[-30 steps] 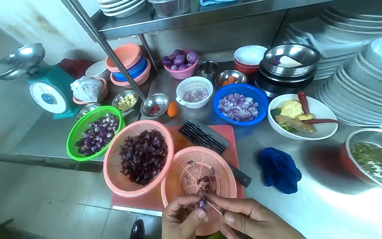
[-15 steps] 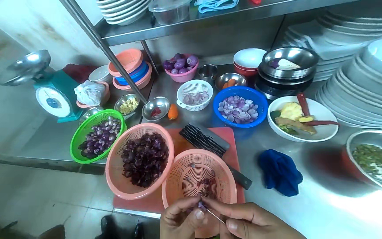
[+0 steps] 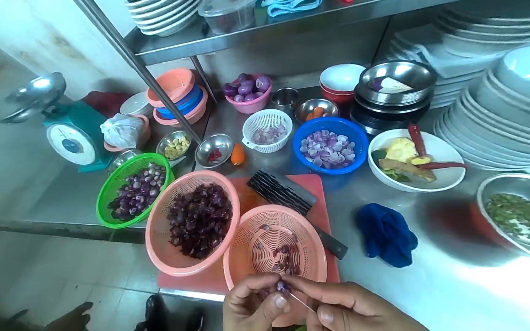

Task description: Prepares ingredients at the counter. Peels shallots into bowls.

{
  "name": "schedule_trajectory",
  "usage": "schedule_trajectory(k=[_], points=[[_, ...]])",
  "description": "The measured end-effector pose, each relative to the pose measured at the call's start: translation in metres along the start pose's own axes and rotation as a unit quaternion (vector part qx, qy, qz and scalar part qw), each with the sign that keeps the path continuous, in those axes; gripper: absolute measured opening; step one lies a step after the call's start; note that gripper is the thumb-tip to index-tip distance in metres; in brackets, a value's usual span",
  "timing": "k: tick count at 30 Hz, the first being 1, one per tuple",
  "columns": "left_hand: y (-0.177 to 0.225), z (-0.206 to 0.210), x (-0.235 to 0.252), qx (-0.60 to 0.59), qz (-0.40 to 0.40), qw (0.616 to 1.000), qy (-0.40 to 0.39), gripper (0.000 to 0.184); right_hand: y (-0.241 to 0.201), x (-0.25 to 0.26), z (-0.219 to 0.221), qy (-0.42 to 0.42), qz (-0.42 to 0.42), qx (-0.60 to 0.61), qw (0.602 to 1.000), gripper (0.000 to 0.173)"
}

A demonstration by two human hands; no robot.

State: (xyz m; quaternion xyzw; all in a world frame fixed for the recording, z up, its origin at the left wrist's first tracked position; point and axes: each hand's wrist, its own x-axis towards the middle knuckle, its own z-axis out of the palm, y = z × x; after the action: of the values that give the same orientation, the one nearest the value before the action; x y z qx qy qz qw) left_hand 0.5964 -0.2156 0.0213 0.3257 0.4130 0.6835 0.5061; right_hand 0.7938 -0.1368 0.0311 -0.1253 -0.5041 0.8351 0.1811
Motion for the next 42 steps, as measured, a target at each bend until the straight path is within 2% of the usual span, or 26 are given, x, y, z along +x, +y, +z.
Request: schedule_trajectory(k=[7, 14, 19, 27, 31, 36, 42], points=[[0.001, 0.000, -0.005, -0.048, -0.030, 0.998, -0.010, 0.019, 0.003, -0.002, -0.001, -0.005, 0.008, 0.039, 0.999, 0.047], [0.005, 0.009, -0.011, -0.003, -0.023, 0.997, 0.068, 0.020, 0.008, 0.001, 0.000, 0.006, 0.002, 0.005, 1.000, 0.051], [0.004, 0.013, -0.008, 0.000, -0.024, 0.997, 0.073, 0.020, 0.006, 0.004, -0.002, 0.056, 0.002, -0.012, 0.998, 0.044], [-0.001, 0.023, 0.006, -0.043, -0.084, 0.987, 0.134, 0.028, 0.008, 0.008, -0.004, 0.085, 0.008, -0.013, 0.996, 0.045], [-0.006, 0.028, 0.009, -0.010, -0.051, 0.986, 0.161, 0.021, 0.008, 0.008, -0.006, 0.098, 0.021, 0.007, 0.995, 0.046], [-0.014, 0.024, 0.010, 0.034, -0.020, 0.989, 0.146, 0.025, 0.009, 0.009, -0.008, 0.089, 0.022, 0.022, 0.996, 0.046], [-0.014, 0.018, 0.013, -0.029, -0.064, 0.992, 0.108, 0.038, 0.009, 0.011, -0.007, 0.098, 0.017, 0.051, 0.994, 0.046]])
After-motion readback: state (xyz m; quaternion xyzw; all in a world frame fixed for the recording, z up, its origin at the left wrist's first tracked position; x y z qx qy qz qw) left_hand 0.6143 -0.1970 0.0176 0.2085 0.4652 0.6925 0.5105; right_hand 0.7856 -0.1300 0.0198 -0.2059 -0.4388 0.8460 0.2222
